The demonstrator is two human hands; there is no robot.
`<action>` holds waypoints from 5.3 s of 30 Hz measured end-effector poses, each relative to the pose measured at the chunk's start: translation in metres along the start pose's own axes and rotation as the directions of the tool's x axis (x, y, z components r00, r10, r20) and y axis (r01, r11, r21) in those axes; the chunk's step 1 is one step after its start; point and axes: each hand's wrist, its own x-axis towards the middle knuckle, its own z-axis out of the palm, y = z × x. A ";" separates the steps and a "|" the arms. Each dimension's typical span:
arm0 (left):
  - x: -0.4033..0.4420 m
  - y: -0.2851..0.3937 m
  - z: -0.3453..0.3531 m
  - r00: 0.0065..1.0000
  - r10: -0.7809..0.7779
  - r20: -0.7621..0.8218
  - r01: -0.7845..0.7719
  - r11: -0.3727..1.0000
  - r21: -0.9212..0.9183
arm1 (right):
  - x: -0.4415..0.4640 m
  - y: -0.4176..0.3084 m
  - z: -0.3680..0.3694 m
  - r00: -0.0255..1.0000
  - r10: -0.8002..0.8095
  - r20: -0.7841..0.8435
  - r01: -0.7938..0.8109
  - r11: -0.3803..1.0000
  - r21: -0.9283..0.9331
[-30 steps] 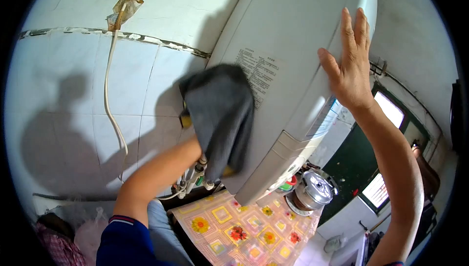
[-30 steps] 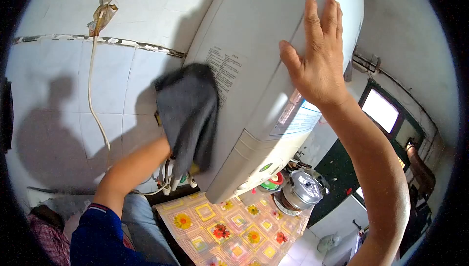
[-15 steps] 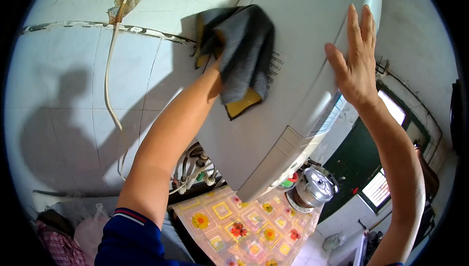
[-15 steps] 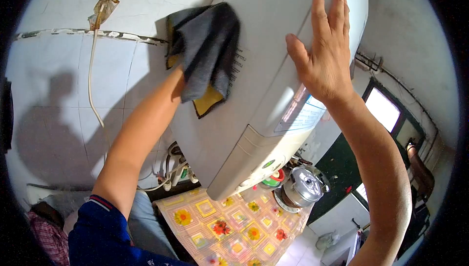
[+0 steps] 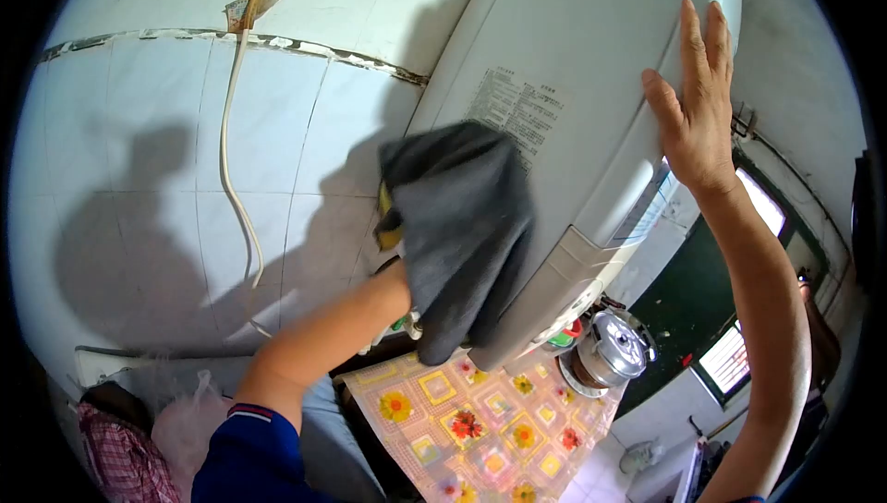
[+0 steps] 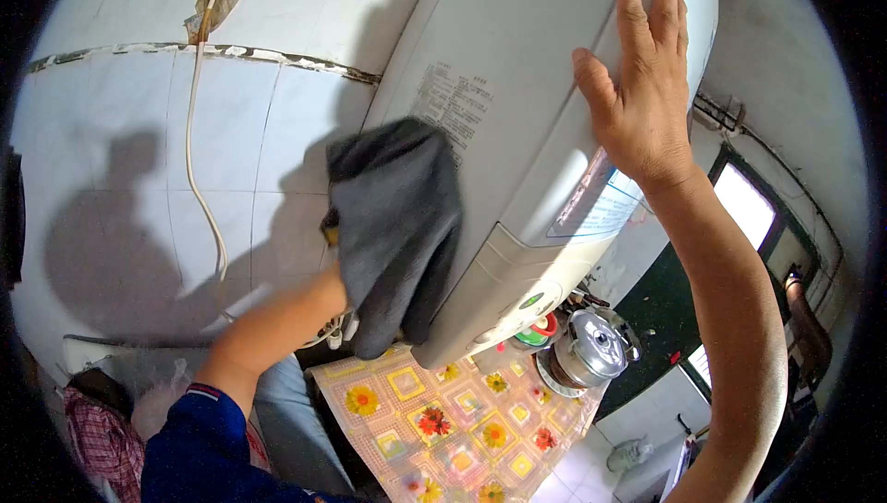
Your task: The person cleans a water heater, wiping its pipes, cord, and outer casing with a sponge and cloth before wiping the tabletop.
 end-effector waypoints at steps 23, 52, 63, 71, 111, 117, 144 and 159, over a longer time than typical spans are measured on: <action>-0.068 0.013 0.019 0.994 -0.101 -0.037 0.099 0.994 -0.056 | 0.002 0.002 -0.001 1.000 0.019 0.020 -0.019 1.000 -0.008; -0.091 0.021 0.019 0.978 -0.190 -0.083 0.182 0.979 -0.089 | 0.002 0.010 -0.002 0.999 0.012 0.053 -0.009 0.999 -0.045; -0.137 -0.018 0.008 0.899 -0.415 -0.142 0.405 0.910 -0.092 | 0.003 0.006 -0.001 1.000 0.004 0.026 -0.003 1.000 -0.025; -0.105 0.031 0.028 0.980 -0.189 -0.061 0.184 0.980 -0.074 | 0.003 0.007 -0.001 1.000 -0.025 0.006 0.025 1.000 0.011; 0.022 0.030 0.038 0.996 0.089 0.033 -0.089 0.996 -0.002 | 0.013 -0.010 -0.028 0.970 0.092 0.223 -0.129 0.979 0.158; 0.107 0.005 0.040 0.996 0.087 -0.008 -0.087 0.996 -0.014 | 0.004 0.013 -0.018 0.996 0.021 0.084 -0.058 0.880 0.472; 0.335 0.068 0.032 0.960 0.281 -0.009 -0.271 0.932 0.243 | 0.003 -0.001 -0.009 0.997 0.077 -0.013 -0.059 0.855 0.515; 0.144 0.045 0.016 0.966 0.226 0.127 -0.243 0.958 0.149 | 0.004 -0.002 -0.010 0.996 0.091 0.015 -0.087 0.872 0.482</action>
